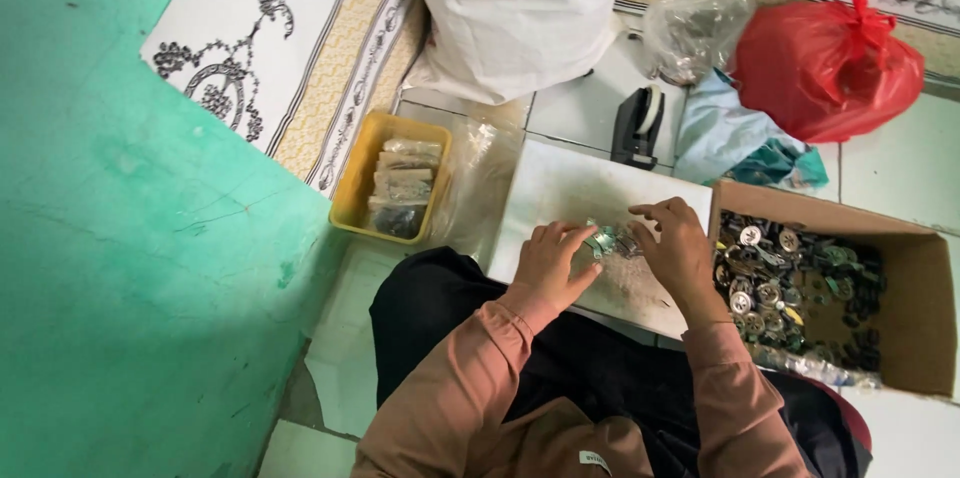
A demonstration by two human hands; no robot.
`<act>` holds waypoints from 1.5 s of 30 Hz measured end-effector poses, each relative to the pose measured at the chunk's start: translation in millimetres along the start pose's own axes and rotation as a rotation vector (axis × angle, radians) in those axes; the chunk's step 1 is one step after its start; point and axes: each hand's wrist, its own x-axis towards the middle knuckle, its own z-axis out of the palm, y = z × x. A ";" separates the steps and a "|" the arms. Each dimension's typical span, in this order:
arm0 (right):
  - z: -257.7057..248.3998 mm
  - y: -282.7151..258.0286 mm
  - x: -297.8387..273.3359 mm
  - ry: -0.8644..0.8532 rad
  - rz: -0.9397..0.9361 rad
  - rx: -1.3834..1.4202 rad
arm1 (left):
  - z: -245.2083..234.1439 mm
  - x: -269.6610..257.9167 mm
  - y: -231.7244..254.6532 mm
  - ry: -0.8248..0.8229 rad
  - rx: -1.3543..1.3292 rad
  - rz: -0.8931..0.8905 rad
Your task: Packaging small metal buckles from a bulk box into individual plastic bags
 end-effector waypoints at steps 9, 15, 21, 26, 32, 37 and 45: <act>59.2 -80.6 92.2 -0.005 -0.289 0.041 | 2.3 26.0 -57.3 0.647 -1.318 -0.839; 111.6 -116.3 138.4 -0.180 -0.254 -0.215 | -56.3 23.4 -32.7 1.023 -1.456 -1.032; 162.4 -118.8 172.7 -0.409 -0.089 -0.395 | -53.0 33.5 -42.5 1.113 -1.412 -1.067; 189.0 -109.0 186.3 -0.448 -0.062 -0.395 | -58.0 38.6 -41.0 1.151 -1.413 -1.058; 186.1 -103.2 183.8 -0.329 -0.085 -0.326 | -65.6 40.0 -37.0 1.204 -1.399 -1.008; 158.9 -110.3 177.8 -0.217 -0.155 -0.166 | -54.6 41.6 -49.6 1.248 -1.298 -0.899; 52.7 -166.4 149.1 -0.078 -0.446 0.164 | -75.7 41.6 -58.1 1.168 -0.642 -0.420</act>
